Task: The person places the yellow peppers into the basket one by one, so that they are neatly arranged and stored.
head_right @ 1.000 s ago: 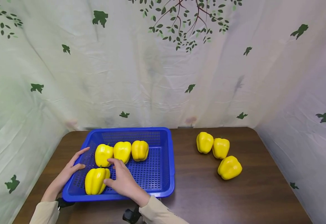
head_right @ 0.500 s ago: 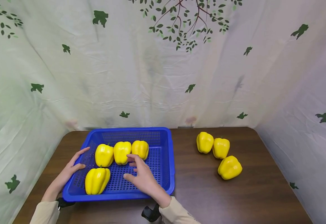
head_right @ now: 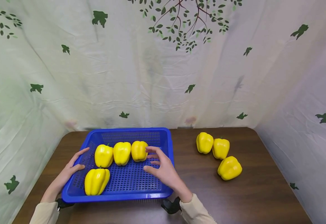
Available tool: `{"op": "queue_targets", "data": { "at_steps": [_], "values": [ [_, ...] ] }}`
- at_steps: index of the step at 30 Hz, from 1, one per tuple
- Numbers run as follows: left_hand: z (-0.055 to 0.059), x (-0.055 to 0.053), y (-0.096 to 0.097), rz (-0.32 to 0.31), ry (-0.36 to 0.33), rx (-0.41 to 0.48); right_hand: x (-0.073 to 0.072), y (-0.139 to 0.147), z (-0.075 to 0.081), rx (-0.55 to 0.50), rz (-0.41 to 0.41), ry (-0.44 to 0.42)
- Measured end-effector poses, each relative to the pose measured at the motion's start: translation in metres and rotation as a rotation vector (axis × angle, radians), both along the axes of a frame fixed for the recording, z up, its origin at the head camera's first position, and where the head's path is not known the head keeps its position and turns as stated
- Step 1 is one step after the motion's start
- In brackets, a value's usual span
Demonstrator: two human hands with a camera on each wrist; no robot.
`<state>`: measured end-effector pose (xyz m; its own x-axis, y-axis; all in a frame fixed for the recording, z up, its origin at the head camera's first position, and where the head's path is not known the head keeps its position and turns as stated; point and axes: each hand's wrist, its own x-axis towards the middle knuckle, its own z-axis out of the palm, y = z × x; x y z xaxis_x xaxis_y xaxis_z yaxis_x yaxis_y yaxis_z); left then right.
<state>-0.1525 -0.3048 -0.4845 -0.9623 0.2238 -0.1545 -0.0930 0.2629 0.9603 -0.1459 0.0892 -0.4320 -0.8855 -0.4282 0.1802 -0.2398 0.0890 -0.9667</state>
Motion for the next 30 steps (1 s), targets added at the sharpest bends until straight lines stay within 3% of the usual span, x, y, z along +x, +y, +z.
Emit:
{"op": "queue_targets", "data": {
  "at_steps": [6,16,23,30],
  "values": [
    [-0.001,0.000,0.000,0.004,-0.004,0.003,-0.005,0.023,0.000,-0.064,0.009,0.037],
    [-0.001,0.000,0.000,0.002,0.007,-0.002,-0.016,0.056,-0.009,-0.116,-0.066,0.085],
    [-0.002,0.002,0.002,0.011,-0.009,0.003,-0.022,0.081,-0.023,-0.118,-0.160,0.072],
    [0.001,0.001,0.001,0.010,-0.003,0.010,-0.030,0.108,-0.034,-0.049,-0.281,0.085]
  ]
}}
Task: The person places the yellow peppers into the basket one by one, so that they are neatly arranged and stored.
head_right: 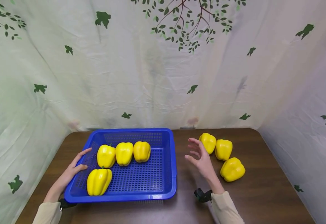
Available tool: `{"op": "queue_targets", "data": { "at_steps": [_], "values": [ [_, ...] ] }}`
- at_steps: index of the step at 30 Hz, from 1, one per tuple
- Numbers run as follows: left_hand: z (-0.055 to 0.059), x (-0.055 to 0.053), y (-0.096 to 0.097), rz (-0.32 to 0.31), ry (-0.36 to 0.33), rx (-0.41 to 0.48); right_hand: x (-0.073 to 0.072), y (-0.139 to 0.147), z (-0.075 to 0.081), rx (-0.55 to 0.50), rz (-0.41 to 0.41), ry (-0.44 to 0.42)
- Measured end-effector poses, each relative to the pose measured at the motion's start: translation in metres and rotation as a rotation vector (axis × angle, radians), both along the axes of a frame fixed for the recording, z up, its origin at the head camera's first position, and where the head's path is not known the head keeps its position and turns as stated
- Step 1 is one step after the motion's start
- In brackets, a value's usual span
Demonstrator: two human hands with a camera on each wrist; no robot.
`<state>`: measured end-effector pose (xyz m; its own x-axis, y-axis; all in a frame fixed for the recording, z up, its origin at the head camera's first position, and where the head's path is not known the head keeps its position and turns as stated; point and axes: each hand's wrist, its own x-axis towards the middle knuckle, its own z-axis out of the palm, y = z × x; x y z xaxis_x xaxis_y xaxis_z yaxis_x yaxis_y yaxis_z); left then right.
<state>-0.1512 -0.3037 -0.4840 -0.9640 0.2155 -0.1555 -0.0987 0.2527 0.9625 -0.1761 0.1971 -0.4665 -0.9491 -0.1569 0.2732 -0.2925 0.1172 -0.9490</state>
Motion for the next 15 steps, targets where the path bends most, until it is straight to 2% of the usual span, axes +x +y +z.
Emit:
{"op": "queue_targets", "data": {
  "at_steps": [10,15],
  "values": [
    [0.000,-0.001,0.001,0.002,0.009,-0.017,-0.011,0.035,-0.010,0.009,-0.122,-0.040],
    [-0.001,0.000,0.001,0.006,0.007,-0.017,-0.015,0.044,-0.008,0.070,-0.184,-0.064]
  ]
}}
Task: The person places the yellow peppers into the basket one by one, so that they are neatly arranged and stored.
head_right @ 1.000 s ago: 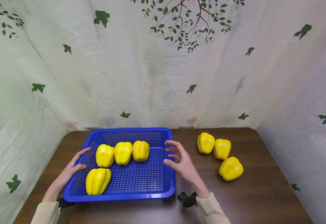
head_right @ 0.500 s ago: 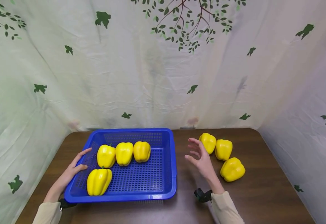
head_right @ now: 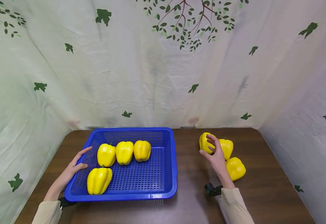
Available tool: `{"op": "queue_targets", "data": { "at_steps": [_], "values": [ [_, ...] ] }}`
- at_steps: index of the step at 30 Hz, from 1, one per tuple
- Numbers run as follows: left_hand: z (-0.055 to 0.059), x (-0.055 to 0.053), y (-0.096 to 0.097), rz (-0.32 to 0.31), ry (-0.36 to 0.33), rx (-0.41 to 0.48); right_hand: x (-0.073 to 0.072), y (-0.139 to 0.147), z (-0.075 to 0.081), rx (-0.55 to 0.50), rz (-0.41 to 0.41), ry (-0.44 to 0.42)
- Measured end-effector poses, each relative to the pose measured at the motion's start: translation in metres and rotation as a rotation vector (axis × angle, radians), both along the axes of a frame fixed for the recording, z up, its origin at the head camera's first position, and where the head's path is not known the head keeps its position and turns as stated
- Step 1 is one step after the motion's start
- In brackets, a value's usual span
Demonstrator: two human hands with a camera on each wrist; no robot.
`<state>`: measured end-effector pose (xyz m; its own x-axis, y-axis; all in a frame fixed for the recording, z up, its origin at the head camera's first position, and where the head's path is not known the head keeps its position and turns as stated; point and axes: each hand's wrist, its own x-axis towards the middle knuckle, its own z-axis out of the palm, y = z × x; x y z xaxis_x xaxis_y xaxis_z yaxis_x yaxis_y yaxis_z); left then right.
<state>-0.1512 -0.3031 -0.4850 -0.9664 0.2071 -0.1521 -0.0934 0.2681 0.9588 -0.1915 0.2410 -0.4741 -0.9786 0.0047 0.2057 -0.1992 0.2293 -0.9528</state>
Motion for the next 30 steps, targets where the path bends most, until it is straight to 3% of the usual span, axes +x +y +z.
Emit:
{"op": "queue_targets", "data": {
  "at_steps": [9,20,26,30],
  "values": [
    [0.001,0.000,0.000,-0.002,-0.002,0.013,-0.004,-0.001,0.021,0.038,-0.075,-0.080],
    [0.001,0.000,0.000,0.001,-0.020,0.029,-0.025,0.012,-0.004,0.114,-0.122,-0.154],
    [-0.001,-0.001,0.000,-0.001,-0.021,0.042,-0.026,0.014,-0.006,0.156,-0.091,-0.237],
    [-0.001,-0.001,0.000,-0.001,-0.021,0.042,-0.023,0.010,-0.009,0.188,-0.071,-0.237]
  ]
}}
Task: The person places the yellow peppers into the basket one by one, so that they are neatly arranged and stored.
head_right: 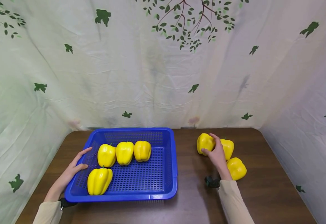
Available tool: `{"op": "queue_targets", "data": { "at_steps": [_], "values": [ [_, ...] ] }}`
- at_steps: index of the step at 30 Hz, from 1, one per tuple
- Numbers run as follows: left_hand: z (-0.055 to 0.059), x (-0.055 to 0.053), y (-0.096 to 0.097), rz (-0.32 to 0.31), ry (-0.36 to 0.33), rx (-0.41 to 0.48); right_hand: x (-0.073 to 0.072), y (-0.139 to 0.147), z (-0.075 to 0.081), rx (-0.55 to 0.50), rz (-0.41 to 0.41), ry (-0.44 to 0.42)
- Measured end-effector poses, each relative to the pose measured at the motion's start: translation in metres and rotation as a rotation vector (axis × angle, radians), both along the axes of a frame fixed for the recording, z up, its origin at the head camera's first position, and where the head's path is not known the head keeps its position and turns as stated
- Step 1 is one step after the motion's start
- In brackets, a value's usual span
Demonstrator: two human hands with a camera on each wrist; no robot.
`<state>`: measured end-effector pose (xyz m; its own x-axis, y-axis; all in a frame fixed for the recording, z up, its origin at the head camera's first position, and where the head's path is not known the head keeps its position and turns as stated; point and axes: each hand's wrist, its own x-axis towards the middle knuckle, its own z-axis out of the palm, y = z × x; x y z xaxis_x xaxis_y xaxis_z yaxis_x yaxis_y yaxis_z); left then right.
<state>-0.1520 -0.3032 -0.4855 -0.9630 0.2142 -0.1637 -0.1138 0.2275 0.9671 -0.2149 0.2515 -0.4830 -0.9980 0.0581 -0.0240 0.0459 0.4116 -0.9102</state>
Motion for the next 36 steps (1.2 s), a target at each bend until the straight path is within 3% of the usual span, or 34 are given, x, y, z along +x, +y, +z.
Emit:
{"op": "queue_targets", "data": {
  "at_steps": [8,16,26,36],
  "values": [
    [0.001,0.001,0.000,0.003,-0.002,-0.017,0.001,-0.010,-0.008,0.137,-0.025,0.048],
    [0.000,0.001,0.001,-0.005,0.006,-0.006,-0.005,-0.010,-0.020,0.128,-0.023,0.126],
    [0.002,0.000,0.001,-0.010,-0.002,0.000,-0.012,-0.013,-0.032,0.153,-0.055,0.108],
    [0.002,0.001,0.000,-0.011,0.016,-0.026,-0.011,-0.019,-0.038,0.169,-0.047,0.140]
  ]
}}
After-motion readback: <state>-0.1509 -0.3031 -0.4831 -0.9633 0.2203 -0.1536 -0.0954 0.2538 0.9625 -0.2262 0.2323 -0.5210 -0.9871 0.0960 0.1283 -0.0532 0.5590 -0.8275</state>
